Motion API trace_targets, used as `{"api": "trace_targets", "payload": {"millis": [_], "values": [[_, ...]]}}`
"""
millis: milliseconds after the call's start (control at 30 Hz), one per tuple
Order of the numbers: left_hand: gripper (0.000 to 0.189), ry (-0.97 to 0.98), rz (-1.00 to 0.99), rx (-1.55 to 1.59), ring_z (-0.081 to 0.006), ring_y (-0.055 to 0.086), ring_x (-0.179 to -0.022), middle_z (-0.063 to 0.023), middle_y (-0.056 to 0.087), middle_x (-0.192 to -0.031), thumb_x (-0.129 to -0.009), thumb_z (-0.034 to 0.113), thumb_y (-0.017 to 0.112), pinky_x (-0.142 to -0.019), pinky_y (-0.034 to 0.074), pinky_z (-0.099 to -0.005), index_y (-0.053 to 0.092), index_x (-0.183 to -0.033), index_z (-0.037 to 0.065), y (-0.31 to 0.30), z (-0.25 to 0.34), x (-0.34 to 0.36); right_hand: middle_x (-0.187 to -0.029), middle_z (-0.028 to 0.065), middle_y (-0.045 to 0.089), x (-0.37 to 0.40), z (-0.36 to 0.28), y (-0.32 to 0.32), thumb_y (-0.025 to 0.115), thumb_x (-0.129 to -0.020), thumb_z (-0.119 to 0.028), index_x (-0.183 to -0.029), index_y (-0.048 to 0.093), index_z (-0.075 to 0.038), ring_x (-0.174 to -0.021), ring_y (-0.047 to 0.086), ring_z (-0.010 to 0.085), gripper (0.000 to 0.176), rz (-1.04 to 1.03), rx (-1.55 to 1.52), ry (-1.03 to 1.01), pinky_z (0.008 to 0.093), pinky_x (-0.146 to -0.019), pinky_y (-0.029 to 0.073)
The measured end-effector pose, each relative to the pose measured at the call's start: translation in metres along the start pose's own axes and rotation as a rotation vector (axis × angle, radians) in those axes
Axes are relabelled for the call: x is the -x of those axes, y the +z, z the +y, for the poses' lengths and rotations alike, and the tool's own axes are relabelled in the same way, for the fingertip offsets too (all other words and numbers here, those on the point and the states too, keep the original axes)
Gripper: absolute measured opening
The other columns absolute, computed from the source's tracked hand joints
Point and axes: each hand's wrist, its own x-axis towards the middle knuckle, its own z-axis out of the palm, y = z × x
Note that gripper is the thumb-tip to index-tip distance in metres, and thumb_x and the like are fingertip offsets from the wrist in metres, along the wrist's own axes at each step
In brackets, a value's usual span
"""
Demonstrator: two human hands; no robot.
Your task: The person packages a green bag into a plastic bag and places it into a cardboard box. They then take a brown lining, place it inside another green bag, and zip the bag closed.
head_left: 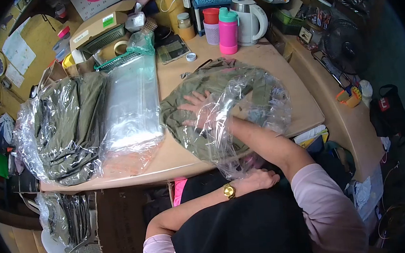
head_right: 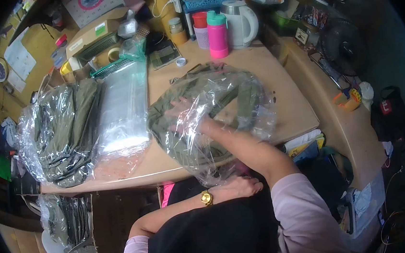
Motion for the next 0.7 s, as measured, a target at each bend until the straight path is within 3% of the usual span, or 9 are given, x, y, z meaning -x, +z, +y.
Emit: {"api": "trace_targets", "payload": {"millis": [100,167,200,300,400,467,533,600,700], "values": [[0.02,0.156,0.054,-0.062,-0.0365,0.057,-0.115,-0.016,0.054,-0.121,-0.094,0.015,0.048,-0.098,0.048,-0.0436,0.058,-0.108,0.004,-0.001,-0.007,0.017,-0.153,0.0165,0.038,0.001,-0.004,-0.012,0.056,-0.087,-0.065,-0.141,0.051,-0.026,-0.143,0.029,0.0426,0.067,0.001,-0.015,0.0,0.0644,-0.115,0.017],[0.032,0.538,0.215,0.526,-0.0357,0.044,-0.135,-0.018,0.044,-0.143,-0.098,0.02,0.047,-0.111,0.037,-0.0451,0.058,-0.124,0.005,0.045,-0.045,0.021,-0.155,0.017,0.035,0.004,-0.008,-0.019,0.056,-0.088,-0.063,-0.141,0.051,-0.026,-0.146,0.025,0.0407,0.064,-0.044,-0.056,0.021,0.0662,-0.115,0.013],[0.04,0.466,0.035,0.507,-0.0324,0.028,-0.147,-0.0156,0.028,-0.158,-0.101,0.023,0.044,-0.118,0.024,-0.0452,0.053,-0.136,0.008,0.062,-0.06,0.022,-0.154,0.0172,0.035,0.005,-0.009,-0.021,0.057,-0.088,-0.063,-0.141,0.051,-0.025,-0.145,0.025,0.0411,0.064,-0.048,-0.047,0.017,0.0658,-0.115,0.014],[0.039,0.292,-0.035,0.172,-0.0329,0.028,-0.147,-0.0147,0.031,-0.158,-0.1,0.023,0.045,-0.119,0.024,-0.0451,0.056,-0.135,0.01,0.034,-0.054,0.033,-0.154,0.0174,0.036,0.003,-0.006,-0.016,0.057,-0.088,-0.062,-0.14,0.051,-0.025,-0.144,0.027,0.042,0.064,-0.021,-0.023,0.006,0.0653,-0.115,0.016],[0.037,0.533,-0.082,0.478,-0.034,0.03,-0.145,-0.0151,0.036,-0.155,-0.096,0.02,0.05,-0.119,0.024,-0.045,0.061,-0.131,0.012,0.05,-0.082,0.028,-0.153,0.0175,0.037,0.002,-0.001,-0.005,0.058,-0.088,-0.061,-0.141,0.051,-0.026,-0.143,0.029,0.0426,0.064,-0.008,-0.022,-0.004,0.0645,-0.114,0.018],[0.036,0.282,-0.073,0.44,-0.0351,0.034,-0.143,-0.0157,0.043,-0.151,-0.093,0.016,0.054,-0.118,0.026,-0.0449,0.064,-0.127,0.011,0.003,-0.053,0.055,-0.153,0.0175,0.037,0.001,0.002,0.001,0.058,-0.089,-0.061,-0.141,0.051,-0.026,-0.144,0.029,0.0426,0.064,0.043,-0.005,-0.041,0.0647,-0.114,0.017],[0.028,0.384,0.171,0.338,-0.0341,0.046,-0.132,-0.0158,0.053,-0.139,-0.092,0.013,0.055,-0.111,0.035,-0.0432,0.066,-0.115,0.003,-0.018,-0.027,0.065,-0.154,0.0174,0.036,-0.001,0.001,0.003,0.058,-0.088,-0.061,-0.141,0.051,-0.026,-0.144,0.028,0.0426,0.064,0.022,-0.031,-0.03,0.0654,-0.114,0.016],[0.023,-0.018,-0.022,0.653,-0.033,0.054,-0.118,-0.0159,0.057,-0.125,-0.092,0.013,0.053,-0.101,0.042,-0.0405,0.065,-0.103,-0.003,-0.026,-0.018,0.068,-0.154,0.017,0.036,-0.002,0.003,0.006,0.058,-0.088,-0.062,-0.14,0.051,-0.026,-0.144,0.027,0.0427,0.063,0.041,-0.036,-0.026,0.0672,-0.114,0.015],[0.022,0.156,-0.03,0.48,-0.0337,0.056,-0.108,-0.0168,0.058,-0.113,-0.09,0.013,0.052,-0.094,0.044,-0.0387,0.063,-0.099,-0.005,-0.014,-0.024,0.075,-0.154,0.0168,0.036,-0.003,0.006,0.012,0.058,-0.088,-0.062,-0.14,0.052,-0.027,-0.144,0.027,0.0428,0.063,0.054,-0.067,0.002,0.0668,-0.114,0.015]]}}
